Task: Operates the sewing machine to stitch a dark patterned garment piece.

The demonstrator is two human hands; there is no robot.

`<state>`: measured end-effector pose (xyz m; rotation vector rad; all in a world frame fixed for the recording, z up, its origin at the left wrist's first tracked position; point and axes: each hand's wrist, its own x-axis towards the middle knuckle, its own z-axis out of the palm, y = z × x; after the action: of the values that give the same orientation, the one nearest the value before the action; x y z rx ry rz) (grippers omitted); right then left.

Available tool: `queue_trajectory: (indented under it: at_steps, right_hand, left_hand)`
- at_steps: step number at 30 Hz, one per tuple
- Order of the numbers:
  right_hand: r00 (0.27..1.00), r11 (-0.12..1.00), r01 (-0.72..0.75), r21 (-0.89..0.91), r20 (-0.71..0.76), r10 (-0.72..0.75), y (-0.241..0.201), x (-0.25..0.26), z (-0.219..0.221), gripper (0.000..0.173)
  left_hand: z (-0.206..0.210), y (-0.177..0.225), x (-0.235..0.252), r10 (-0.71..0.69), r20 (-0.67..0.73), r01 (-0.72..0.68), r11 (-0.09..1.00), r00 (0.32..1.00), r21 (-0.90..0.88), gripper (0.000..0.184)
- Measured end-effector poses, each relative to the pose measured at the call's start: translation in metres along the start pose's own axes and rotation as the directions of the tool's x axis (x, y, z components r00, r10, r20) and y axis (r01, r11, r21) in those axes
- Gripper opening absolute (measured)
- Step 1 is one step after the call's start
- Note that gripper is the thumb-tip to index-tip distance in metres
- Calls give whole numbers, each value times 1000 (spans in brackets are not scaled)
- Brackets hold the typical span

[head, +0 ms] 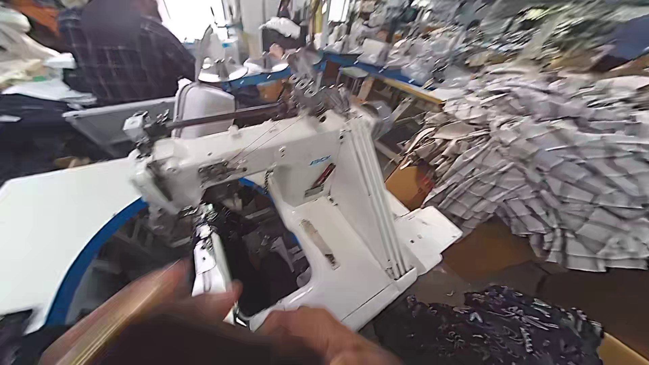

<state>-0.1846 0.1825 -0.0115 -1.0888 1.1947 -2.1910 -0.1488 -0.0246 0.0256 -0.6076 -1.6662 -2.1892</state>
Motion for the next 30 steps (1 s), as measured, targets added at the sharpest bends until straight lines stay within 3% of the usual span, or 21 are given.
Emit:
queue_trajectory:
  at_steps: [2, 3, 6, 7, 10, 14, 23, 26, 28, 30]
  right_hand:
    - [997, 990, -67, 125, -41, 73, 15, -7, -17, 58]
    - [992, 986, -58, 156, -104, 75, 21, -10, -23, 55]
    - [919, 990, -18, 140, -388, 72, 33, -14, -40, 50]
    - [883, 993, -28, 112, -464, 77, 36, -15, -47, 50]
    - [770, 991, -132, 31, -626, 122, 43, -20, -63, 51]
    - [747, 983, -179, -34, -655, 114, 41, -28, -68, 56]
    - [722, 974, -220, -54, -681, 125, 39, -37, -78, 58]
    - [662, 951, -294, -94, -738, 132, 35, -37, -81, 63]
    - [636, 913, -350, -210, -769, 66, 33, -39, -85, 75]
    - [627, 753, -492, -438, -778, -42, 30, -41, -90, 103]
  left_hand:
    - [11, -44, 13, 86, -50, -92, 989, 995, -114, 66]
    - [18, -57, 19, 39, -92, -48, 994, 995, -100, 67]
    - [30, -91, 38, -341, -214, 302, 933, 915, -194, 59]
    - [31, -102, 42, -439, -171, 394, 886, 882, -244, 62]
    - [39, -125, 48, -546, -51, 496, 794, 837, -351, 65]
    - [53, -133, 51, -571, -17, 507, 742, 821, -437, 63]
    - [65, -143, 55, -593, -5, 530, 723, 805, -444, 58]
    - [70, -147, 57, -599, 23, 544, 710, 800, -446, 57]
    - [73, -151, 59, -615, 47, 562, 684, 787, -466, 57]
    - [78, -158, 60, -624, 78, 578, 660, 777, -480, 57]
